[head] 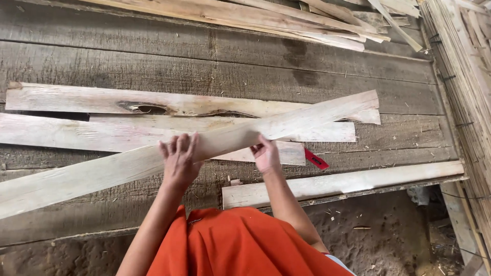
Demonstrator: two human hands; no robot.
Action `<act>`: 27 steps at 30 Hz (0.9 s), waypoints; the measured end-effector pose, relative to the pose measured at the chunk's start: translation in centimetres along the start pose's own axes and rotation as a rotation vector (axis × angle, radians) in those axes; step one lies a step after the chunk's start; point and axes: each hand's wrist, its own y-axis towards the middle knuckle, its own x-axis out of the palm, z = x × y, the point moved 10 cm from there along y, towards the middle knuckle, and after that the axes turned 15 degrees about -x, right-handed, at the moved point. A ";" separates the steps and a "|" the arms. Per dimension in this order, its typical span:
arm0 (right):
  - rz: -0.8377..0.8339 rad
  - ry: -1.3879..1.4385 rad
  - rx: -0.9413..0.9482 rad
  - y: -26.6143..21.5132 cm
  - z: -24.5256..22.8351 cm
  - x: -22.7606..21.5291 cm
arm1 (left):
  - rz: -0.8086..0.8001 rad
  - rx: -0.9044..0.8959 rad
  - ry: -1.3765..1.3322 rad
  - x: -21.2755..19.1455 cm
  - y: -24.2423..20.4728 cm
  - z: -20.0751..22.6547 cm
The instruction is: The person uses a red utility knife to shave thin strips from a long piece of light-colored wood on a wooden workbench. They repeatedly position the wood, shave its surface, and move the shavings aside.
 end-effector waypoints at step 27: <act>-0.378 -0.098 -0.011 -5.4 -3.7 7.1 | -0.409 -0.308 -0.340 -2.7 -1.0 2.2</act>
